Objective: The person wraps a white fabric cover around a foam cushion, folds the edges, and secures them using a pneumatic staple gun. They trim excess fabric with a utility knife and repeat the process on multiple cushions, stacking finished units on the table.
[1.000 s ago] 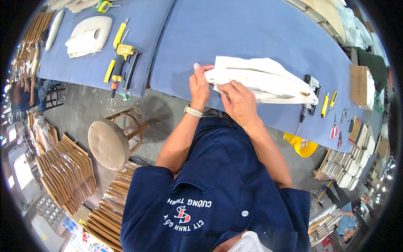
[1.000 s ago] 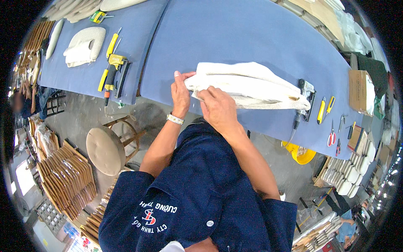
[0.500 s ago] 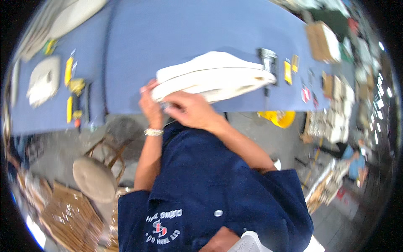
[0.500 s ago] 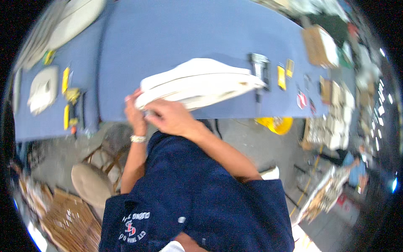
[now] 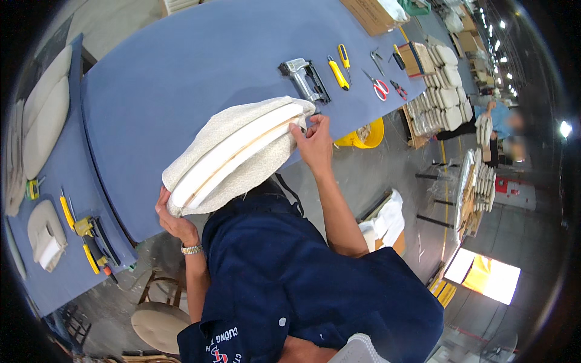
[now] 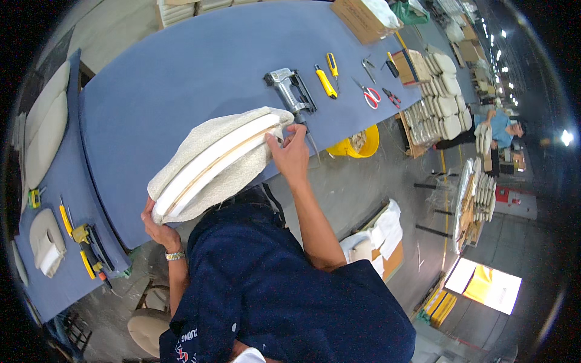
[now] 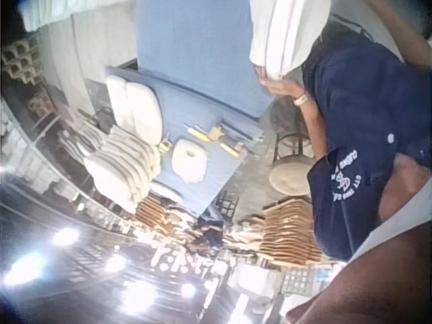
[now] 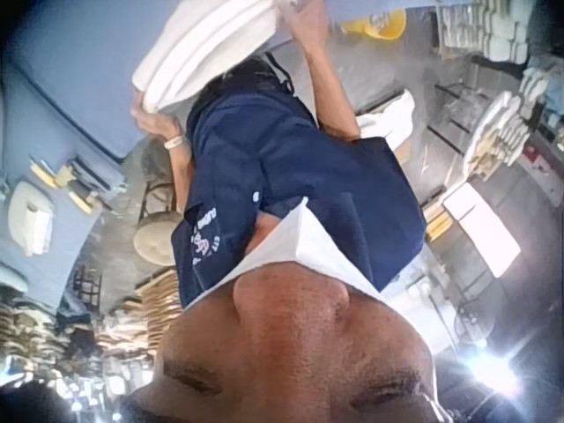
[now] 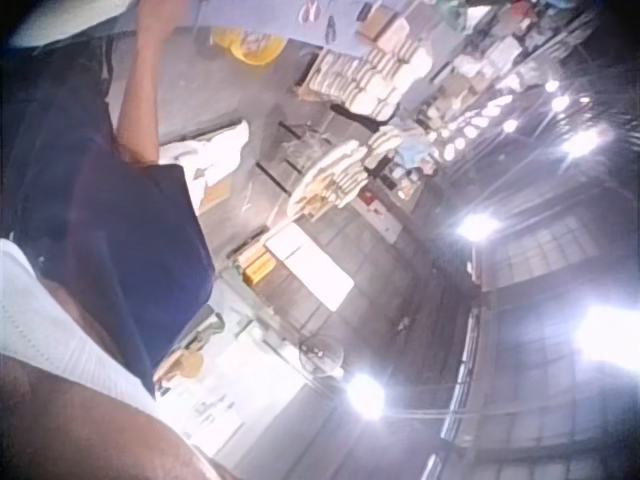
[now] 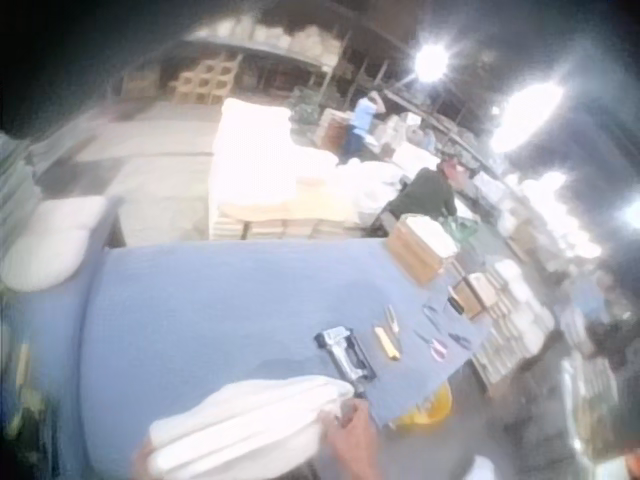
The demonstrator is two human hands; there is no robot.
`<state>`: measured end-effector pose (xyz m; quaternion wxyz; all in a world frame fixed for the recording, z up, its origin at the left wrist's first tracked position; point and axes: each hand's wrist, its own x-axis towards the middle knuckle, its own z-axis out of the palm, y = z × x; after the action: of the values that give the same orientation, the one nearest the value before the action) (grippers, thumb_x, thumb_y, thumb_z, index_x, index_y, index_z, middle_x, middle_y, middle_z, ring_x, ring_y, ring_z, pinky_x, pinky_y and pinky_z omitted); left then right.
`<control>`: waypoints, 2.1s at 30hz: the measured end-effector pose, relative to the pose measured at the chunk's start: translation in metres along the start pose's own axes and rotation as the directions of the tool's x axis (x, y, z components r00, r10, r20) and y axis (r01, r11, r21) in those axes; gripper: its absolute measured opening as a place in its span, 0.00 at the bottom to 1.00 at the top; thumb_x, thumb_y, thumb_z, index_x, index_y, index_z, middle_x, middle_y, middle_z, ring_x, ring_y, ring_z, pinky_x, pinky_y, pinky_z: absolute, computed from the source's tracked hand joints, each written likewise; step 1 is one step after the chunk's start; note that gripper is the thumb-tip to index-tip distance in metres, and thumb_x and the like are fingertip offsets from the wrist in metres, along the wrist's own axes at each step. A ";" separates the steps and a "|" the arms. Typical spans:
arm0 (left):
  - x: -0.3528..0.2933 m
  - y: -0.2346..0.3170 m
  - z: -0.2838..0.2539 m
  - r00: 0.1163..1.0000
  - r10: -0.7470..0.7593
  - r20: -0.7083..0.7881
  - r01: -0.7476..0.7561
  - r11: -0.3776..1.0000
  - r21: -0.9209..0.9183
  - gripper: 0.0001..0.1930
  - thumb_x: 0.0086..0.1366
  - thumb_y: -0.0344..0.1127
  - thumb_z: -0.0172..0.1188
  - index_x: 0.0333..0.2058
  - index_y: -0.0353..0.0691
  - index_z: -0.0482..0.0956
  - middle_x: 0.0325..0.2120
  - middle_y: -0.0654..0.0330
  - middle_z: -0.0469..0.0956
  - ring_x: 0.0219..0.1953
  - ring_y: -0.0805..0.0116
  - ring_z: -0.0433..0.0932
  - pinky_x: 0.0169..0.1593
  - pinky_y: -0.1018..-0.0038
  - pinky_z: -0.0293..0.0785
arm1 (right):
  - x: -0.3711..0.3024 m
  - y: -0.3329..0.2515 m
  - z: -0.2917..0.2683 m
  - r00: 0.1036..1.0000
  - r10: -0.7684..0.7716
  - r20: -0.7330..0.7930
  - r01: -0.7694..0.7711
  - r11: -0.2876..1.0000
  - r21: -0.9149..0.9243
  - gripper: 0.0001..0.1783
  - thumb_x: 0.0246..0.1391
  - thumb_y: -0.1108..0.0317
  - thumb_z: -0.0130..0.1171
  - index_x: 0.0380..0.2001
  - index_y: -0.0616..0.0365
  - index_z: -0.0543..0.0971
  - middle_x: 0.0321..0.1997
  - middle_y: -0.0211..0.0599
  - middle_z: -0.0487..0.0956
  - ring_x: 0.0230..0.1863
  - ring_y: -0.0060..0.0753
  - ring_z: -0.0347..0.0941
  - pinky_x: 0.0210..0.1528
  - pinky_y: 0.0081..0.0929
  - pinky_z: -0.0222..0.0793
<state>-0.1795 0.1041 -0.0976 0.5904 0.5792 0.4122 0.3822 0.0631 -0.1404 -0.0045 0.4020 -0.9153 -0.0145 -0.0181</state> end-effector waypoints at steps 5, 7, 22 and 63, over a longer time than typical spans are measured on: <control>0.005 -0.007 -0.005 0.999 -0.041 0.009 0.041 0.999 -0.001 0.31 0.80 0.46 0.32 0.48 0.24 0.80 0.55 0.40 0.78 0.59 0.49 0.76 0.65 0.58 0.67 | 0.012 0.061 0.024 0.976 -0.001 0.216 -0.112 0.851 0.513 0.12 0.63 0.61 0.63 0.36 0.56 0.73 0.30 0.29 0.77 0.34 0.25 0.73 0.38 0.29 0.68; 0.008 -0.010 -0.006 0.999 -0.046 -0.003 0.046 0.999 0.008 0.32 0.80 0.50 0.33 0.50 0.25 0.79 0.50 0.42 0.81 0.52 0.55 0.80 0.60 0.61 0.73 | 0.008 0.072 0.032 0.939 0.097 0.331 -0.328 0.546 0.771 0.08 0.67 0.64 0.59 0.36 0.54 0.74 0.33 0.26 0.78 0.35 0.20 0.72 0.40 0.25 0.68; 0.010 0.004 -0.003 0.999 -0.037 -0.025 0.038 0.998 0.052 0.31 0.79 0.49 0.34 0.48 0.27 0.80 0.42 0.48 0.83 0.44 0.60 0.81 0.52 0.65 0.75 | 0.031 0.023 0.017 0.968 -0.215 -0.131 0.234 0.959 0.157 0.15 0.53 0.66 0.68 0.40 0.59 0.75 0.35 0.42 0.78 0.34 0.40 0.77 0.40 0.36 0.73; -0.170 0.030 0.078 0.962 -0.063 -0.267 0.144 0.945 0.294 0.35 0.80 0.58 0.39 0.54 0.24 0.78 0.46 0.48 0.82 0.46 0.62 0.78 0.55 0.65 0.73 | 0.149 0.065 -0.018 0.822 -0.321 0.471 0.215 0.940 0.265 0.17 0.62 0.60 0.64 0.27 0.62 0.75 0.25 0.40 0.75 0.26 0.38 0.73 0.31 0.36 0.68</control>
<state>-0.1684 -0.0811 -0.0615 0.4537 0.5883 0.5693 0.3521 0.2138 -0.1953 -0.0333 0.4673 -0.8309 -0.2508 0.1683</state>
